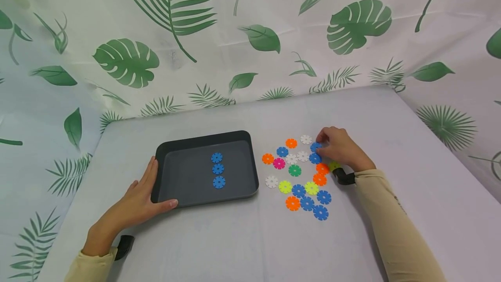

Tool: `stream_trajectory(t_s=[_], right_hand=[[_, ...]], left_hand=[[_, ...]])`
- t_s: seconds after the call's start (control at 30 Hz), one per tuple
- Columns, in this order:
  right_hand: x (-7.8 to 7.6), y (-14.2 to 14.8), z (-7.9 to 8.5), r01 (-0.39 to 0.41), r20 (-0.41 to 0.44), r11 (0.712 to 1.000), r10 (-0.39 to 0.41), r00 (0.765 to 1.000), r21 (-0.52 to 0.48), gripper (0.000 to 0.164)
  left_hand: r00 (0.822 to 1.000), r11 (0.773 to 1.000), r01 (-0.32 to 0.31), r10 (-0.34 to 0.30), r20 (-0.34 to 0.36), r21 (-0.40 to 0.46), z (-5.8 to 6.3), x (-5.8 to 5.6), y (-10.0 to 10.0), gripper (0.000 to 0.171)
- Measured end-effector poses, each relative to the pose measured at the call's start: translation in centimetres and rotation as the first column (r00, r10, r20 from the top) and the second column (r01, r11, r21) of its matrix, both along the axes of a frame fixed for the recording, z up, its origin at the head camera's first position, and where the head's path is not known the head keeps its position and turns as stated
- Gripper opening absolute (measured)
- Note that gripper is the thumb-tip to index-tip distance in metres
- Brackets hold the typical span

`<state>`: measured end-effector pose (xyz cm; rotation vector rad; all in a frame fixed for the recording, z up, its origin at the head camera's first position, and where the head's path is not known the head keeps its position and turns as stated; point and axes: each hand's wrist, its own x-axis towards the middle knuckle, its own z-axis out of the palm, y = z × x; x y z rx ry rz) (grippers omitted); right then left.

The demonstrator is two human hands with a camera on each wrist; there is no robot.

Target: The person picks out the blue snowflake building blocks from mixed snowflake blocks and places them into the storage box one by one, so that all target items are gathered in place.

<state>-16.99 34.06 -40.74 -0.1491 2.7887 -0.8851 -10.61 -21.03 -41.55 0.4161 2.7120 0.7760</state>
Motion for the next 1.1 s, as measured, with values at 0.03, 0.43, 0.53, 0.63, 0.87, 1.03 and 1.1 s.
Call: stream_trajectory(t_s=[0.03, 0.43, 0.53, 0.63, 0.87, 1.03, 1.1], right_hand=[[0.0, 0.0, 0.0, 0.002, -0.006, 1.0, -0.002, 1.0, -0.002, 0.032], [0.5, -0.2, 0.5, 0.044, -0.069, 0.998, -0.047, 0.996, -0.04, 0.016], [0.6, -0.3, 0.7, 0.04, -0.069, 0.998, -0.043, 0.997, -0.043, 0.017], [0.5, -0.3, 0.8, 0.035, -0.063, 0.999, -0.038, 0.997, -0.042, 0.019], [0.4, -0.4, 0.9, 0.03, -0.03, 0.996, -0.033, 0.999, -0.085, 0.023], [0.4, -0.8, 0.7, 0.017, -0.015, 0.99, -0.02, 1.0, -0.142, 0.024], [0.3, -1.1, 0.5, 0.009, -0.011, 0.987, -0.011, 1.0, -0.16, 0.025]], left_hand=[[1.0, 1.0, 0.0, 0.0, -0.002, -0.001, 0.0, 0.0, 0.0, 0.135], [1.0, 1.0, 0.003, -0.003, -0.012, -0.018, -0.2, -0.1, 0.0, 0.135], [1.0, 1.0, 0.003, -0.003, -0.013, -0.02, -0.2, -0.1, 0.0, 0.135], [1.0, 1.0, 0.001, -0.001, -0.012, -0.018, -0.1, 0.0, 0.0, 0.135], [1.0, 1.0, 0.0, 0.0, -0.006, -0.014, -0.1, 0.0, 0.0, 0.135], [1.0, 1.0, 0.0, 0.0, -0.003, -0.012, 0.0, 0.1, 0.1, 0.135], [1.0, 1.0, 0.0, 0.0, 0.0, -0.012, 0.0, 0.1, 0.1, 0.135]])
